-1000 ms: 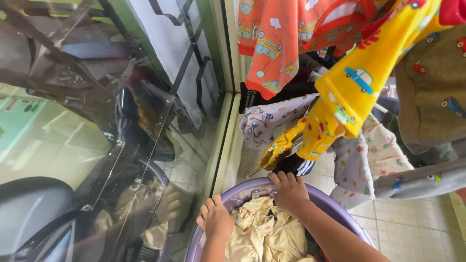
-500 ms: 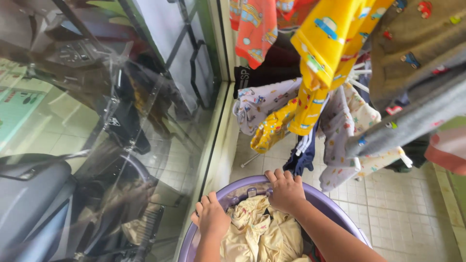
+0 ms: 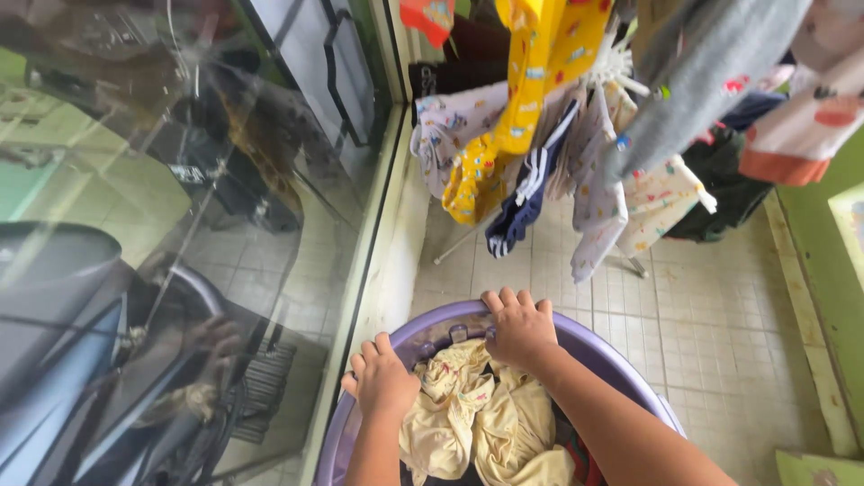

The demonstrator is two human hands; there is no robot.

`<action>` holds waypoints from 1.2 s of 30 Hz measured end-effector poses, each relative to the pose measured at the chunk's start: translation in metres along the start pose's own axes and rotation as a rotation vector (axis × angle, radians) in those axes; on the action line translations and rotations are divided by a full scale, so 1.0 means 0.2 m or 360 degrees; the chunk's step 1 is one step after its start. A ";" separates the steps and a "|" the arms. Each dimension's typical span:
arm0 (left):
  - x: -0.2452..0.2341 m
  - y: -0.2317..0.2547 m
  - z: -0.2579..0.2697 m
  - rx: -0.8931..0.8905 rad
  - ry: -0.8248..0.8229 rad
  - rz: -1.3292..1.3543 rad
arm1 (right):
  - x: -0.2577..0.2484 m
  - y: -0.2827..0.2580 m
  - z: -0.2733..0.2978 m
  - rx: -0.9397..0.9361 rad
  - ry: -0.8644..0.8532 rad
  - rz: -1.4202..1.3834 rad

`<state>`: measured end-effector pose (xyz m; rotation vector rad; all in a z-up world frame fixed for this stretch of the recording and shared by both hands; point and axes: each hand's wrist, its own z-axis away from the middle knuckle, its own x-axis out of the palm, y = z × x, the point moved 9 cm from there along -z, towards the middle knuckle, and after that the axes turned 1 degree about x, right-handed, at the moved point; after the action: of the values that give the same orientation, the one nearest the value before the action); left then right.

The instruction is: The person hangs wet clothes on a drying rack. They use clothespins to secure socks and a small towel, then use a hanger and a long pole to hang a yellow shirt and matching shorts on the upper part of the rack.

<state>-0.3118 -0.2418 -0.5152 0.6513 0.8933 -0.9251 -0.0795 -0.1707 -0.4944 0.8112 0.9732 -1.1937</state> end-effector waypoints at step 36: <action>0.76 -0.40 1.56 0.0298 -0.0023 -0.0007 | 0.75 0.08 1.85 0.0284 -0.0001 -0.0159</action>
<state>-0.2228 -0.5860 -0.5039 0.8019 0.8012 -1.0242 0.0141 -0.5588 -0.4918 0.9114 0.9242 -1.3815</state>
